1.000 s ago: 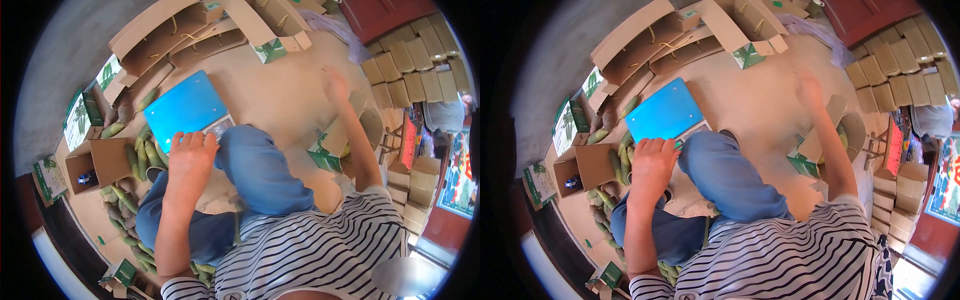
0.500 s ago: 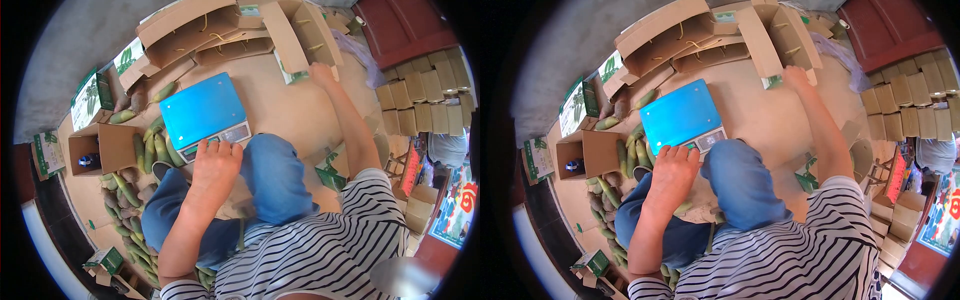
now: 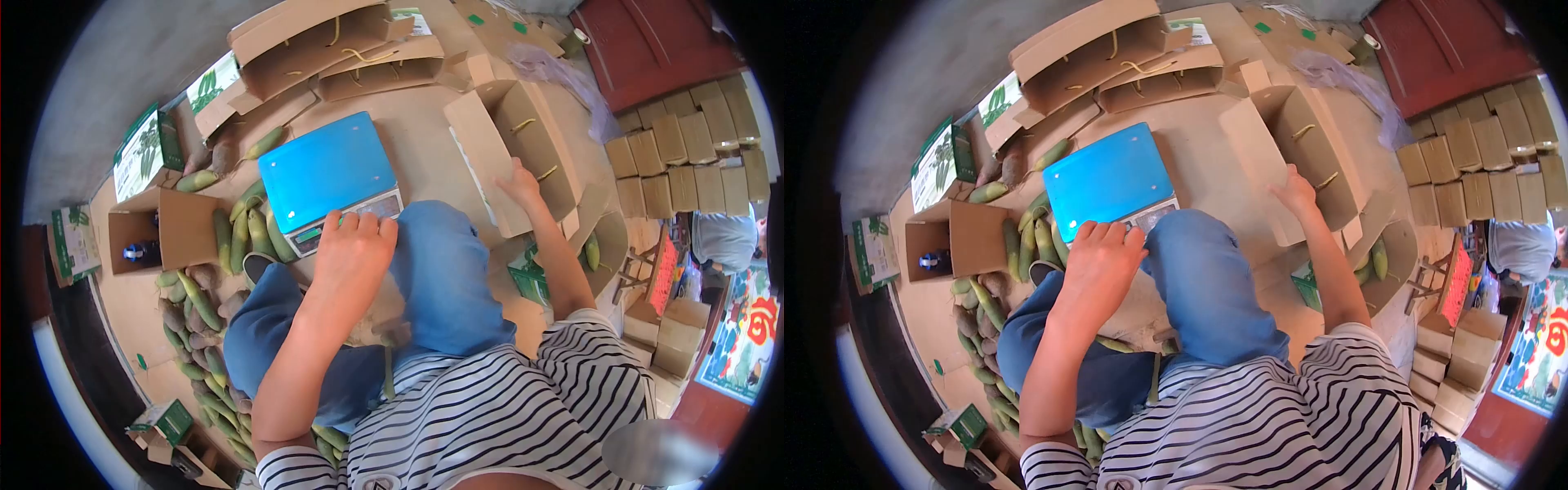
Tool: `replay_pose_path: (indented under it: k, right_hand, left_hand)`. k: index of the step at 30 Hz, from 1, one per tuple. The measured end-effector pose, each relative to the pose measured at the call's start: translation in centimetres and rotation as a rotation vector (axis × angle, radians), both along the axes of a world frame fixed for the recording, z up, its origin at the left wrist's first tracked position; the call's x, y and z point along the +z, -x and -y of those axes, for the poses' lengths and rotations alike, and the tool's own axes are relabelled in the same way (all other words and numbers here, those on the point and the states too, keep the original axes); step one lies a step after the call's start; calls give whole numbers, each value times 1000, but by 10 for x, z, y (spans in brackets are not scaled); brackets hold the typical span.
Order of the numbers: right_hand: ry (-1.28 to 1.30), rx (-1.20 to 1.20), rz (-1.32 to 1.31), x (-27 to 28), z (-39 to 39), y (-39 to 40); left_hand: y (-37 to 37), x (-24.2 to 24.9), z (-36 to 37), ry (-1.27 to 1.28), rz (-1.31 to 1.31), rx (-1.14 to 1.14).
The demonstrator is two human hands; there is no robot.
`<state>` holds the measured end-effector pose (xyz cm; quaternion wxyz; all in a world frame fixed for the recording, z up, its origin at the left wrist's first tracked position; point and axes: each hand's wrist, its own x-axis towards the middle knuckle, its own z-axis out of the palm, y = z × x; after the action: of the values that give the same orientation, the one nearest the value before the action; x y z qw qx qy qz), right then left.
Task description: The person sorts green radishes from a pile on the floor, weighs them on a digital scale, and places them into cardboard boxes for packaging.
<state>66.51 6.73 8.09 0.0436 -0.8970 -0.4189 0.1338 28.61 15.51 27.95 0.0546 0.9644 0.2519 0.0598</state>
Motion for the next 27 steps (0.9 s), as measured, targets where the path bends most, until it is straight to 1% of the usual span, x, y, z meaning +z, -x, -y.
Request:
replay_pose_path:
  k: [3, 4, 5, 6, 7, 9, 12, 15, 17, 19, 21, 24, 27]
  right_hand:
    - [88, -12, 64, -10, -15, -6]
    - [-111, 6, 44, -5, -8, -2]
    - [-168, -1, -17, 7, -7, 2]
    - [-292, 47, -141, 23, -3, 9]
    - [-378, 48, -234, 38, -1, 21]
    - [-445, 169, -252, 53, 3, 29]
    - [-371, 498, -157, 120, -22, 70]
    - [-327, 784, -85, 143, -65, 108]
    - [-269, 904, -182, 157, -98, 149]
    - [-321, 1066, -153, 141, -127, 174]
    - [-199, 1110, -246, 137, -151, 205]
    - [-99, 1228, -181, 118, -172, 237]
    - [-28, 1240, -183, 98, -183, 250]
  left_hand:
    - [7, -7, 1, -1, 46, 36]
    - [10, -7, 3, -12, 57, 40]
    - [13, -7, 4, -23, 62, 43]
    - [18, -6, 6, -26, 61, 51]
    - [19, -5, 7, -28, 66, 50]
    - [18, -3, 7, -33, 115, 26]
    - [15, -3, 10, -48, 227, -35]
    - [7, -5, 13, -68, 327, -86]
    - [6, -4, 14, -75, 352, -78]
    - [8, -5, 12, -98, 327, -51]
    - [10, -6, 11, -123, 316, -20]
    - [12, -8, 7, -156, 318, 11]
    - [13, -9, 6, -176, 314, 18]
